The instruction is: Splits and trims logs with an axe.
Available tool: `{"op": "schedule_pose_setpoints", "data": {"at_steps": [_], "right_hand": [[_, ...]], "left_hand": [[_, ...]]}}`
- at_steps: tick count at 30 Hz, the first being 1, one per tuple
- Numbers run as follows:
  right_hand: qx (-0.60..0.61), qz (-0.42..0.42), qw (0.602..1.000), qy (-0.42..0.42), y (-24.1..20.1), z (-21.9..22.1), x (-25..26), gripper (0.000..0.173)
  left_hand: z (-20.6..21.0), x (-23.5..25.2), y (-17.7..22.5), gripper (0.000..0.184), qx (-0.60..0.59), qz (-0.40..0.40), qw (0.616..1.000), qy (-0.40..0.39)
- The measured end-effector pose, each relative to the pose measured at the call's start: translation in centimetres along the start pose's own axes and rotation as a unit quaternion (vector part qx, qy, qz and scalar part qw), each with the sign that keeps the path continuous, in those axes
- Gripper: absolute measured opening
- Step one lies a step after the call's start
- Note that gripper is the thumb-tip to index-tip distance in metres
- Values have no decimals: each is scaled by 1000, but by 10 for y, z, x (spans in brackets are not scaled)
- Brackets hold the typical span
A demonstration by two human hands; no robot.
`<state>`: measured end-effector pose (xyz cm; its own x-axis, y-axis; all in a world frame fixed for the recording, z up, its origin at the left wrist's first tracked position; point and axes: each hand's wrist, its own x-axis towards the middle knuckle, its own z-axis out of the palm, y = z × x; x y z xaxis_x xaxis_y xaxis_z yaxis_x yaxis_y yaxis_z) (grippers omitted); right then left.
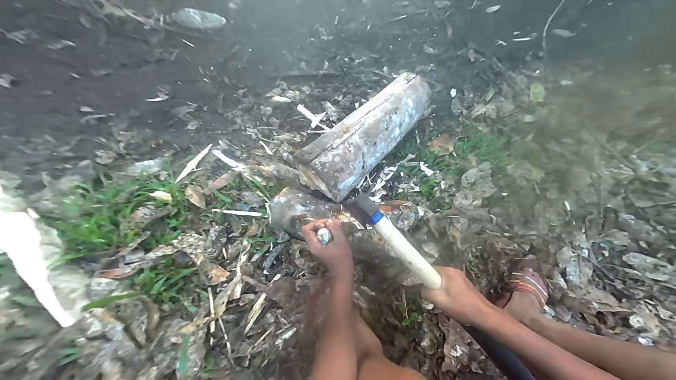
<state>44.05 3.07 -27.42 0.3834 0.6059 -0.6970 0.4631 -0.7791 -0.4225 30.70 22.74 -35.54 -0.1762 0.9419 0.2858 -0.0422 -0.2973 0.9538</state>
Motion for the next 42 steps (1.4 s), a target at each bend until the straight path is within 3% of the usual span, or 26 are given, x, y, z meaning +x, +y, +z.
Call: {"op": "schedule_pose_setpoints", "data": {"at_steps": [7, 9, 13, 21, 26, 30, 37, 42], "right_hand": [[78, -127, 981, 120, -37, -16, -30, 23], [54, -112, 987, 99, -28, -7, -19, 25], [-41, 15, 999, -13, 16, 26, 29, 36], [61, -18, 998, -16, 59, 39, 61, 28], [67, -9, 998, -13, 60, 38, 61, 27], [82, -11, 997, -12, 62, 35, 62, 27], [85, -8, 996, -9, 60, 36, 58, 29], [85, -12, 996, -12, 62, 36, 62, 28]], "left_hand": [[0, 0, 0, 14, -26, -1, 1000, -5], [0, 0, -1, 14, -28, -5, 1000, -3], [-9, 1, -6, 11, -8, -1, 1000, 13], [-31, -4, -19, 10, -25, -35, 998, 47], [-46, -16, -15, 36, -50, -35, 998, -31], [-47, -15, 1, 57, 9, -24, 994, -107], [-49, 0, 0, 49, 148, 23, 981, -126], [-50, 22, -17, 45, 252, 54, 964, -68]]}}
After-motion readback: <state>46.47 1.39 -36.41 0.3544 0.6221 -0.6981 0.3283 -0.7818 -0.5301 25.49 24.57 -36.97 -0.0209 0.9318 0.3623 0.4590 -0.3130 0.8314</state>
